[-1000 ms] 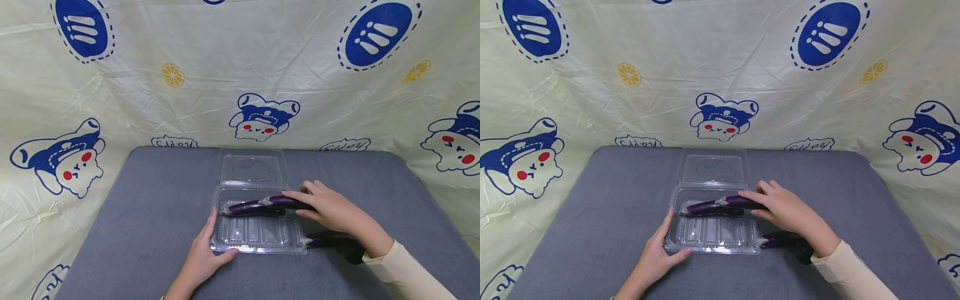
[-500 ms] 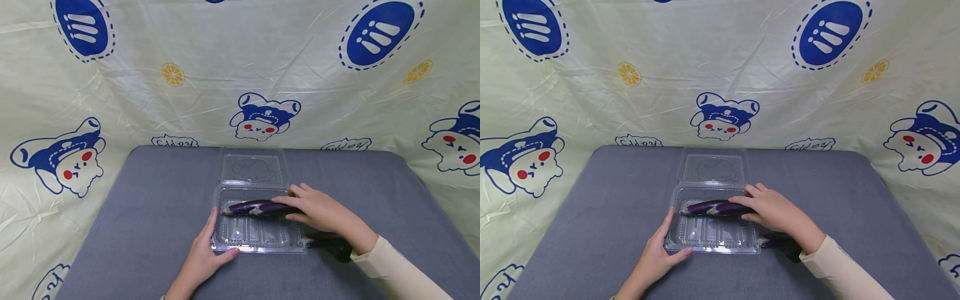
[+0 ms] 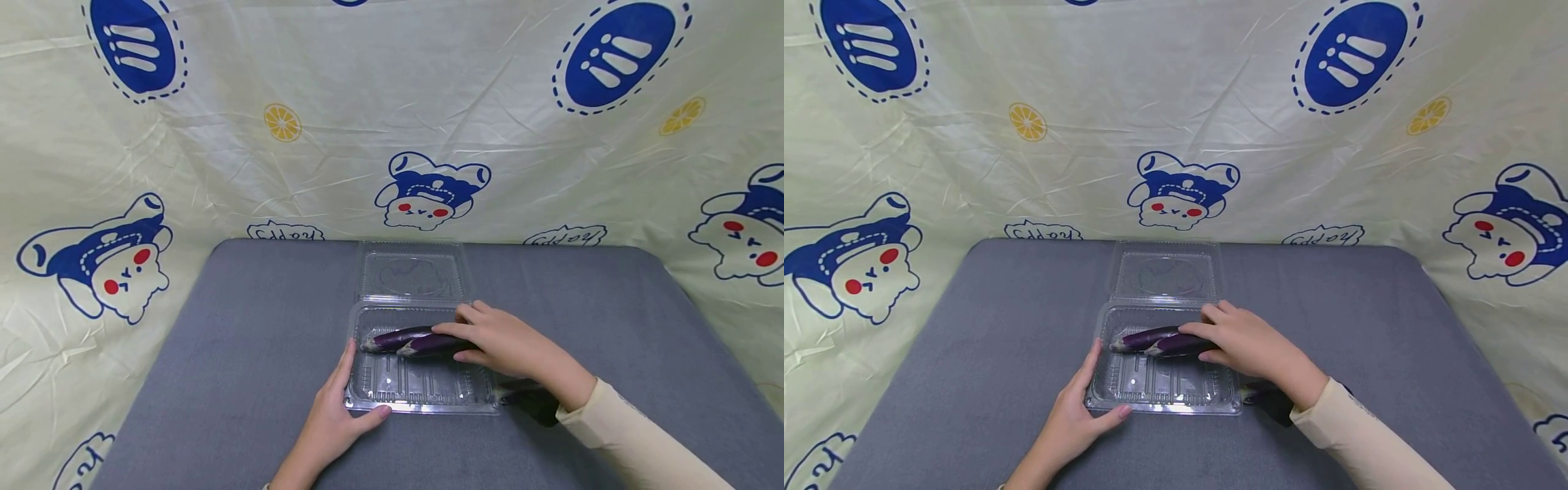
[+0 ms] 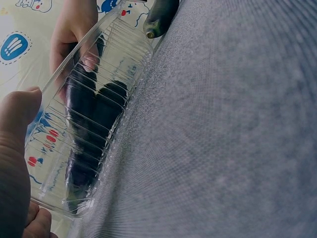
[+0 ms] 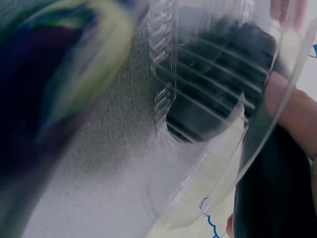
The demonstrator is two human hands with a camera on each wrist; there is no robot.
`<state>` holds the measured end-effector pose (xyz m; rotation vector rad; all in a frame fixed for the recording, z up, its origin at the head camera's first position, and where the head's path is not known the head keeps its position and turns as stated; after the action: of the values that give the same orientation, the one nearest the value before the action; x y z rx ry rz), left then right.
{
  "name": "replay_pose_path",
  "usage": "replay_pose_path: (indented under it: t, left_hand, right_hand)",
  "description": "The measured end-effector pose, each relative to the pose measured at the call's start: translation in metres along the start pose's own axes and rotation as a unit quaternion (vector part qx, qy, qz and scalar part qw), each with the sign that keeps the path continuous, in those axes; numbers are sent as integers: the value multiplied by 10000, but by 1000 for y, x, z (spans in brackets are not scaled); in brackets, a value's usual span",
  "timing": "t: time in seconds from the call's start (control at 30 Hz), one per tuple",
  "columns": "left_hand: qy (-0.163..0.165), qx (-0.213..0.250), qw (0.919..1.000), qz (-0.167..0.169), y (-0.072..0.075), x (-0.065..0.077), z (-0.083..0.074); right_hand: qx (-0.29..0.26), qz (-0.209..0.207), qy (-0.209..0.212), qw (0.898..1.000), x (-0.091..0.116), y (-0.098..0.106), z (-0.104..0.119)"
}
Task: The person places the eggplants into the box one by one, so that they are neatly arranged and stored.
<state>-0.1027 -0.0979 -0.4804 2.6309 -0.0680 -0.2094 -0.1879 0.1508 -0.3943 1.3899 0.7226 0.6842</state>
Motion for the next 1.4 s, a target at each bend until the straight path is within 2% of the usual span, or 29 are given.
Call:
replay_pose_path:
  t: [0.33,0.6,1.07,1.4]
  left_hand:
    - [-71,-39,10000,-48,1,0,-2]
    - [7,32,10000,-19,1,1,-1]
    - [-10,21,10000,11,0,0,-1]
    - [-69,27,10000,6,0,0,-1]
  right_hand:
    - [118,22,153,9998,-10,-5,8]
    - [297,114,275,9991,-16,-11,14]
    - [622,358,185,9973,-25,-21,22]
    - [580,339,156,9976,-28,-25,26]
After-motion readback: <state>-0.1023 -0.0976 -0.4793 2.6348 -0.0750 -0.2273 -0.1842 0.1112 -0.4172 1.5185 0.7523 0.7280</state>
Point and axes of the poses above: each hand's wrist, its own x-axis away from the middle knuckle, its own y-axis out of the back of the hand, z = x × y, the point moved 5 cm from there along -x, towards the middle knuckle, and after that the axes turned 1 degree about y, right-handed, at the moved point
